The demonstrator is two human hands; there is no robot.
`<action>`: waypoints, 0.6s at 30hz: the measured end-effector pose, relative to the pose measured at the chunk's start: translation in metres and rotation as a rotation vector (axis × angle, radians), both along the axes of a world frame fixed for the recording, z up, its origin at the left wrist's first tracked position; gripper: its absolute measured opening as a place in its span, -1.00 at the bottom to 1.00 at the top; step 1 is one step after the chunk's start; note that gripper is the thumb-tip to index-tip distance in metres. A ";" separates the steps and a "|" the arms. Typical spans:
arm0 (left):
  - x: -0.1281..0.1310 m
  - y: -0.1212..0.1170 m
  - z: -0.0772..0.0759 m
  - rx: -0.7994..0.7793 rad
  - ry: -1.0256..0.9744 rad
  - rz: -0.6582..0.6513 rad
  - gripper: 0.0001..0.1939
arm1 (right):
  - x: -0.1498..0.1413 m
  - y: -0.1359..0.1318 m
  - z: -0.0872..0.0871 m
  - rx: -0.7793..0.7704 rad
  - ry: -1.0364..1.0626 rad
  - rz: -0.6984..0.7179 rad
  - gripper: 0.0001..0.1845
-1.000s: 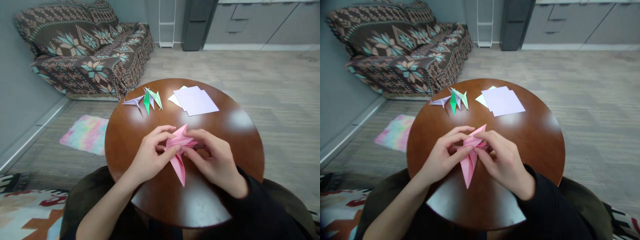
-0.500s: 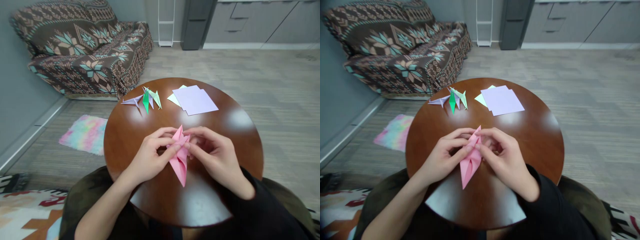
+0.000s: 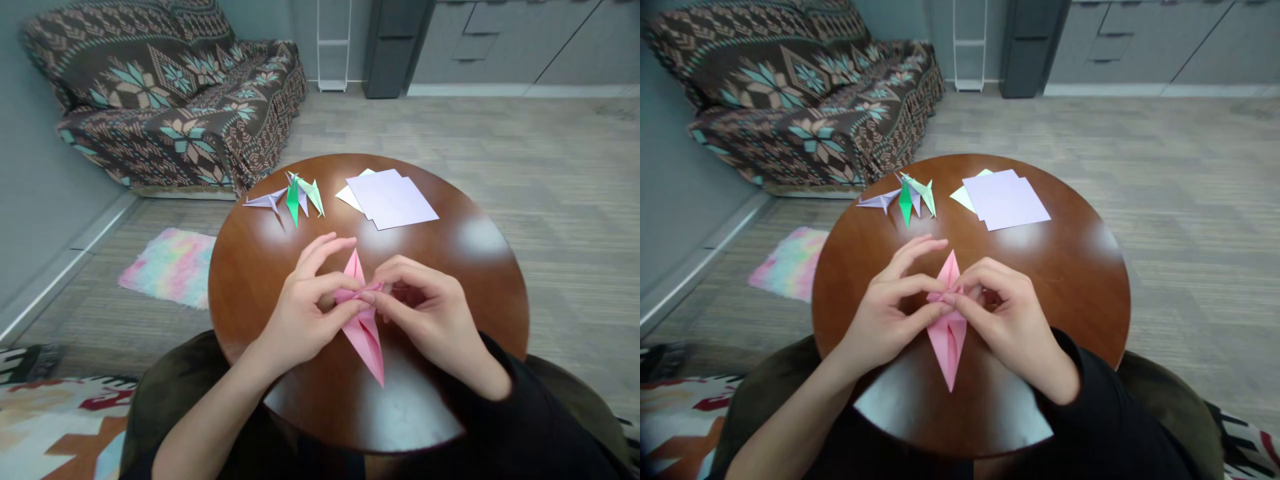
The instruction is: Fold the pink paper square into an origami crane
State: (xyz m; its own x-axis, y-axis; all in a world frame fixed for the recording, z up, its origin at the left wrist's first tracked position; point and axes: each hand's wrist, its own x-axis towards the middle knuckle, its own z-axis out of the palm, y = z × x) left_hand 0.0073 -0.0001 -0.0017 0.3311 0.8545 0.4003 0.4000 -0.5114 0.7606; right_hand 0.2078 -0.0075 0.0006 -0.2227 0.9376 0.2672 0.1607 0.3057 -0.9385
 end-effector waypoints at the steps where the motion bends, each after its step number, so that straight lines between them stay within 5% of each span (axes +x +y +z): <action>1: 0.000 0.001 -0.001 0.000 -0.012 -0.021 -0.93 | 0.000 0.000 0.000 -0.003 0.002 -0.005 -0.86; 12: 0.004 0.002 -0.007 -0.194 -0.224 -0.095 -0.88 | -0.004 -0.001 0.001 -0.173 0.174 -0.051 -0.83; 18: 0.006 0.002 -0.003 -0.244 -0.233 -0.061 -0.91 | -0.003 0.000 0.003 -0.117 0.085 -0.066 -0.91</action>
State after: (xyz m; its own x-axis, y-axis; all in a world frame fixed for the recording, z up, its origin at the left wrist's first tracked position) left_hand 0.0132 0.0019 -0.0052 0.3081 0.9159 0.2573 0.1751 -0.3204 0.9310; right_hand 0.2044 -0.0080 0.0034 -0.1410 0.9752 0.1708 0.0957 0.1852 -0.9780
